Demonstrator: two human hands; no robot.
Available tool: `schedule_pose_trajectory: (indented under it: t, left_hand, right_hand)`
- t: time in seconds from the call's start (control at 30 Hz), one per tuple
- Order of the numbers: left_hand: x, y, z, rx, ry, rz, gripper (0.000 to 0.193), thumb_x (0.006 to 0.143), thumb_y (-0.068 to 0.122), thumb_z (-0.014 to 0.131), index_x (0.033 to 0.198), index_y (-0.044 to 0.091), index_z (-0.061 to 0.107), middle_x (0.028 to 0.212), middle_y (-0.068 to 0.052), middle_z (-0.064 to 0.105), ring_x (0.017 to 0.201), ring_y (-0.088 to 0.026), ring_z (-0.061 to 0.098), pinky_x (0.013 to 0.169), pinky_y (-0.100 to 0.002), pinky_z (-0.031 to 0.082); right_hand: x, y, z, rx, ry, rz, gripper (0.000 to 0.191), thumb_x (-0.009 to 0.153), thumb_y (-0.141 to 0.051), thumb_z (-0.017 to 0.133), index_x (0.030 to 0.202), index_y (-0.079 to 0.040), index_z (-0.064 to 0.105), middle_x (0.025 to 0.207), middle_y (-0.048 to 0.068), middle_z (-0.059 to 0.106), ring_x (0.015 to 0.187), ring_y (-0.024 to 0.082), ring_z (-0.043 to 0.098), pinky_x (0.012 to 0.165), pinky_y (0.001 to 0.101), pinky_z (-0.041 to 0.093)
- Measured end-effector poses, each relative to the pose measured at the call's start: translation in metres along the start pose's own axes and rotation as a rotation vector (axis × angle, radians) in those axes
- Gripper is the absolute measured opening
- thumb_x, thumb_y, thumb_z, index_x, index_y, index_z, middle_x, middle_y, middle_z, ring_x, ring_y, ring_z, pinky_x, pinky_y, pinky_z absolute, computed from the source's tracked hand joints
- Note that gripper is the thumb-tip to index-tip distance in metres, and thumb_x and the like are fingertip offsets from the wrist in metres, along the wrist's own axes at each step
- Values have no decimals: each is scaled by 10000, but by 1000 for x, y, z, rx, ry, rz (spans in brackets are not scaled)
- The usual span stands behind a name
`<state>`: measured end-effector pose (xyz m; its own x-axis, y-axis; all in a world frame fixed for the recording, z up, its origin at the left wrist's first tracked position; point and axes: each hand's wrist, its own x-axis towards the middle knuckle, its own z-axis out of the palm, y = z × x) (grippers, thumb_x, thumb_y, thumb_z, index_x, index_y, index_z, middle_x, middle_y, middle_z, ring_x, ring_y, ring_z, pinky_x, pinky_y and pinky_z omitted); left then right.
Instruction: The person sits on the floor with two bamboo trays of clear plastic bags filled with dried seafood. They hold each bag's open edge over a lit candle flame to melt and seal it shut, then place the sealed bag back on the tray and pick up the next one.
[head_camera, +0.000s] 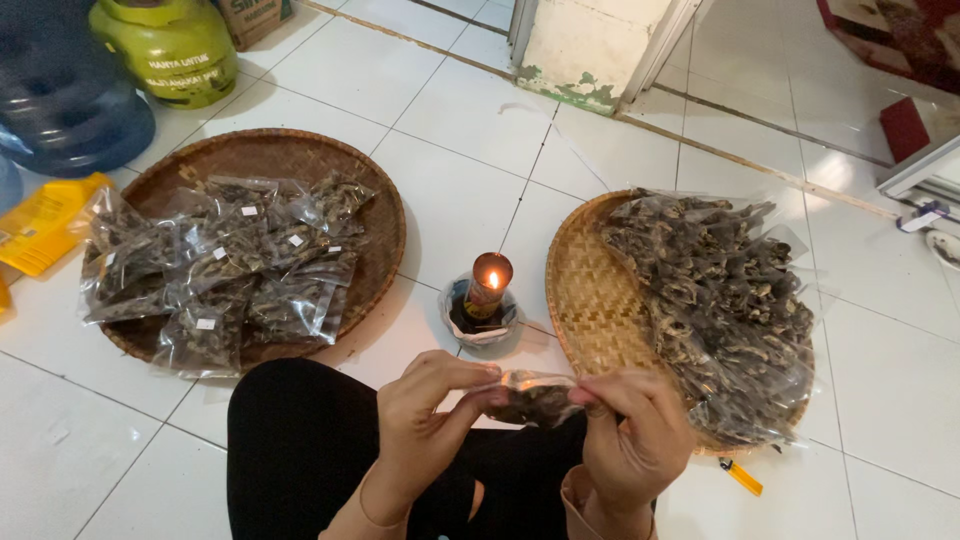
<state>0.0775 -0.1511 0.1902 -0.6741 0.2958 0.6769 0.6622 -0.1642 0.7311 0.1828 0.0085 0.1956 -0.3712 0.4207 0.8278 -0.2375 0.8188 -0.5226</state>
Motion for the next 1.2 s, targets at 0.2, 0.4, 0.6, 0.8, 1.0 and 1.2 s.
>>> schedule_pose_trajectory:
  t: [0.2,0.4,0.6,0.8,1.0,1.2]
  left_hand:
    - [-9,-2,9,-68,89,96,197,817,-73,790,958,53,733,867,-38,777,854,-169,785,843,-332,550]
    - [-10,3,10,115,108,247,195,778,-29,816,927,64,731,900,-38,759,848,-180,758,804,-331,565]
    - [-13,6,13,150,77,278,197,781,-16,805,941,67,726,907,-38,751,888,-204,770,825,-347,563]
    - [-20,0,16,101,131,248,212,808,-7,830,967,85,726,940,-30,755,924,-196,778,846,-347,573]
    - [-29,0,14,133,182,397,214,815,87,847,985,123,722,977,-32,756,957,-203,774,856,-379,550]
    - [-32,1,9,128,121,434,202,842,101,840,1010,123,728,987,-24,750,976,-207,772,841,-375,548]
  right_hand:
    - [1,-14,7,369,94,142,533,864,-254,846,1274,-38,583,1251,118,588,971,199,669,860,304,570]
    - [12,-38,1,97,-68,34,732,686,-415,870,1240,-41,574,1219,103,587,1067,254,618,990,384,476]
    - [12,-44,-3,-91,-312,-38,176,781,-149,828,934,-174,745,857,-89,725,876,115,710,906,317,413]
    - [9,-40,-6,-84,-259,-23,257,722,-170,844,952,-114,744,935,-10,730,865,134,694,894,327,384]
    - [2,-33,-10,-83,-132,-217,265,677,-142,835,929,-167,756,949,-23,670,910,155,658,932,352,370]
    - [0,-30,-13,-88,-84,-249,299,682,-133,806,971,-165,736,988,18,647,927,179,642,920,396,402]
